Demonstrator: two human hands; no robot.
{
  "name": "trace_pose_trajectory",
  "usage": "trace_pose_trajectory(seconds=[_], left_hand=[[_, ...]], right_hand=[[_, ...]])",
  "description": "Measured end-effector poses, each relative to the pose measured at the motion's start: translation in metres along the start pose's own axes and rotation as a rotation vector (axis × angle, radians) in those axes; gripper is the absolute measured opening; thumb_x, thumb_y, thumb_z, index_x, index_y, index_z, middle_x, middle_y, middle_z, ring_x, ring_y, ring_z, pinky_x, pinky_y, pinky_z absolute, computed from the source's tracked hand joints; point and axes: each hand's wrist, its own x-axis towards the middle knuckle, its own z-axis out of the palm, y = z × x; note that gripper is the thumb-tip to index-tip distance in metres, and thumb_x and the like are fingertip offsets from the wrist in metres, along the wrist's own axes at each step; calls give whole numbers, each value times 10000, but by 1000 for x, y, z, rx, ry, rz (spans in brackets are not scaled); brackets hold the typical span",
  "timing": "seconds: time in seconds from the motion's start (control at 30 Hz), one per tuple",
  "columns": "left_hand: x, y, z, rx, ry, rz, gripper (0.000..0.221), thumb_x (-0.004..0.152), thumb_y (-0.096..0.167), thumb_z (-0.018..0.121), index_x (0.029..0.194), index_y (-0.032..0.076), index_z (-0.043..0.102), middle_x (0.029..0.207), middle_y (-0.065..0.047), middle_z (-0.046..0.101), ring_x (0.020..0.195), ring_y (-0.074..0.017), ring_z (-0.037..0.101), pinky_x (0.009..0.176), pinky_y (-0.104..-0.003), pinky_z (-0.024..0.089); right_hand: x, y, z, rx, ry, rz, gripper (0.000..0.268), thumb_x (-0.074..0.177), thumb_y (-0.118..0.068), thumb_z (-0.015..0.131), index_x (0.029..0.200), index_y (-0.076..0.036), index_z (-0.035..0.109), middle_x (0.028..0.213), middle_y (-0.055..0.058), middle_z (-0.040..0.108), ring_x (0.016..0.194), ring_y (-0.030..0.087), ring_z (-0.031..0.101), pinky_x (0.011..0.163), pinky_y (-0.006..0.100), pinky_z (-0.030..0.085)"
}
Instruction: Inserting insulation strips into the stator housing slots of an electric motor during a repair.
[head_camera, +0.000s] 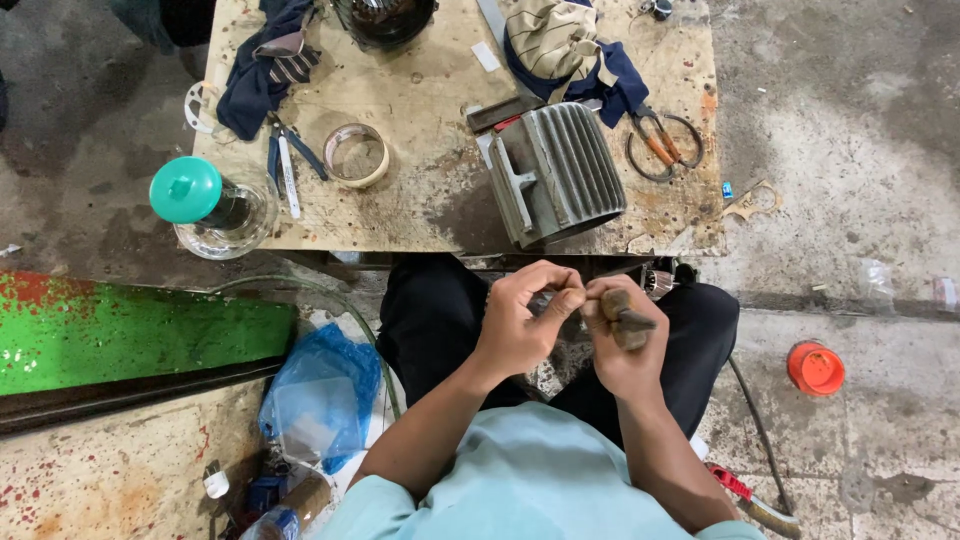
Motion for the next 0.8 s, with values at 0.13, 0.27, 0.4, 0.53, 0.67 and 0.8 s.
trace_pose_trajectory(seconds=[0.13,0.27,0.4,0.53,0.67,0.8], left_hand=[[-2,-2,6,-129,9,-102,137,1033,147,726,1053,14,755,959,-163,758,911,-260,759,767,-377,608],[-2,-9,8,-182,47,-182,184,936,141,826,1043,3,769,975,-155,770,872,-196,751,753,-318,615],[4,-9,6,-281,63,-253,188,934,108,823,1065,-17,772,1018,-158,782,853,-158,761,750,-286,639],[6,-8,5,-274,88,-261,210,958,91,798,1117,-41,763,1040,-206,778,968,-218,757,781,-312,651],[5,-4,9,-308,102,-274,209,943,86,812,1090,-54,764,1022,-219,777,951,-243,768,789,-331,660],[3,-8,12,-261,129,-266,217,936,103,829,1061,-62,762,997,-222,776,950,-263,771,768,-354,664]], right_hand=[[7,-7,-1,72,45,-74,102,961,111,656,935,14,639,662,3,368,652,76,365,654,305,390],[10,-13,-2,105,82,-53,85,1029,85,631,979,16,630,683,3,384,669,75,307,672,323,336],[14,-15,-4,104,4,6,80,1086,-3,585,1056,50,636,685,-47,279,654,58,276,650,334,328],[13,-6,-10,188,-18,11,196,1032,-102,695,1088,84,666,669,10,381,632,77,394,632,292,408],[17,-13,-11,160,13,-18,105,1025,-49,709,1029,52,681,692,17,452,644,66,432,634,283,364],[19,-18,-9,89,4,-47,85,989,11,745,996,59,676,663,38,447,630,85,438,629,287,370]])
